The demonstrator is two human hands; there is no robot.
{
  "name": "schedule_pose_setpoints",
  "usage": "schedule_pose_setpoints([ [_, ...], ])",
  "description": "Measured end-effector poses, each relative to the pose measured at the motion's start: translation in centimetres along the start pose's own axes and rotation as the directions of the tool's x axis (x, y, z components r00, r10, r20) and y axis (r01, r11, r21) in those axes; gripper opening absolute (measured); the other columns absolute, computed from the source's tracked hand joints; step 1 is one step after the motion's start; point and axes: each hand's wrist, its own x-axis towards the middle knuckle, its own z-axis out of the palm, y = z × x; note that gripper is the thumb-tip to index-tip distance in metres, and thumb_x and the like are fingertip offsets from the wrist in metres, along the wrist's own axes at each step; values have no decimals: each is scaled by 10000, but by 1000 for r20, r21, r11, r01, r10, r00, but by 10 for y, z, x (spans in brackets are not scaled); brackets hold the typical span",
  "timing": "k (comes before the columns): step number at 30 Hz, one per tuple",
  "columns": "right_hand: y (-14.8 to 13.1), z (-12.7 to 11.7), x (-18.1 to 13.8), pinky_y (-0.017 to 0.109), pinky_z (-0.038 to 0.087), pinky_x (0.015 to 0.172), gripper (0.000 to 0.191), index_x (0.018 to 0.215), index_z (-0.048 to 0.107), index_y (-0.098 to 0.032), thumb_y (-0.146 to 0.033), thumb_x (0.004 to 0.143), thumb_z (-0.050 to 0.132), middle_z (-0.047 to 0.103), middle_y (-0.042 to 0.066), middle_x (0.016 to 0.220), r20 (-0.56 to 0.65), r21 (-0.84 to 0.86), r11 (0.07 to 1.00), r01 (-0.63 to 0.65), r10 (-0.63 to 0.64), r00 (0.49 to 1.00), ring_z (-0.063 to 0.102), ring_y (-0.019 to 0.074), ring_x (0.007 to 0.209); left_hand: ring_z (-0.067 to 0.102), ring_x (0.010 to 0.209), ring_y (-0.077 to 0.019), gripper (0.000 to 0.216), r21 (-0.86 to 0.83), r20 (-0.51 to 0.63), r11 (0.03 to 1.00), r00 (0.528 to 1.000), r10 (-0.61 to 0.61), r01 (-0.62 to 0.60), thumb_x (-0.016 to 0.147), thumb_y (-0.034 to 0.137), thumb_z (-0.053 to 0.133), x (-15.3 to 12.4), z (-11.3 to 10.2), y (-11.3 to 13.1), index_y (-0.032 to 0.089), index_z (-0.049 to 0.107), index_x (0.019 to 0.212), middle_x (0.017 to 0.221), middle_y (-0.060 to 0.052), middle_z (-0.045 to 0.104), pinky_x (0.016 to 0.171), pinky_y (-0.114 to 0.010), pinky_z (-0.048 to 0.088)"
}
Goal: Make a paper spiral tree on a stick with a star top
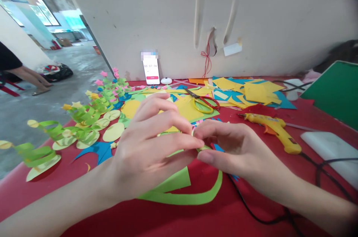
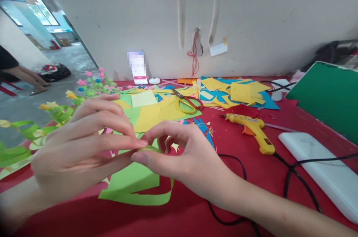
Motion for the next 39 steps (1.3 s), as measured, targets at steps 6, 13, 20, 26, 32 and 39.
schedule_pose_setpoints([
  [6, -2, -4, 1, 262, 432, 648, 82, 773, 624, -160, -231, 732, 619, 616, 10, 769, 37, -137, 990, 37, -32, 999, 528, 128, 717, 478, 738, -176, 89, -54, 72, 999, 997, 13, -9, 716, 156, 657, 2, 2, 0, 216, 663, 781, 712, -8, 628, 821, -396, 411],
  [13, -4, -5, 2, 253, 429, 620, 37, 731, 618, -172, -207, 720, 612, 593, -6, 712, 42, -202, 979, 23, -15, 999, 507, 115, 664, 453, 704, -163, 63, -54, 105, 998, 994, -7, 12, 756, 188, 625, 3, 3, -1, 208, 683, 772, 669, -11, 599, 731, -365, 409],
  [20, -6, -5, -1, 237, 434, 624, 49, 738, 610, -179, -215, 714, 632, 587, -18, 702, 49, -224, 973, 58, -48, 998, 510, 105, 659, 453, 696, -163, 77, -69, 118, 997, 993, -14, 22, 757, 174, 615, 3, 1, 1, 219, 675, 740, 653, -5, 588, 754, -379, 407],
  [26, -5, -5, 0, 208, 428, 642, 126, 742, 599, -194, -216, 667, 697, 588, -48, 723, 54, -230, 968, 102, -92, 994, 500, 79, 662, 476, 690, -155, 54, -71, 88, 996, 995, -40, 46, 751, 235, 640, 4, 0, 0, 230, 671, 708, 628, 7, 549, 858, -401, 385],
  [32, -6, -4, -1, 205, 420, 631, 112, 752, 590, -193, -221, 690, 680, 568, -48, 729, 81, -230, 970, 82, -65, 995, 490, 77, 661, 484, 678, -160, 73, -93, 102, 993, 993, -62, 72, 729, 206, 656, 4, 1, 0, 220, 643, 658, 629, 3, 537, 858, -432, 400],
  [39, -4, -1, 0, 214, 385, 584, 122, 696, 581, -182, -260, 698, 675, 514, -38, 651, 91, -242, 970, 38, -17, 996, 460, 89, 631, 476, 677, -159, 197, -120, 84, 989, 994, -73, 83, 781, 331, 600, 1, 5, 3, 208, 617, 627, 621, -2, 524, 868, -430, 398],
])
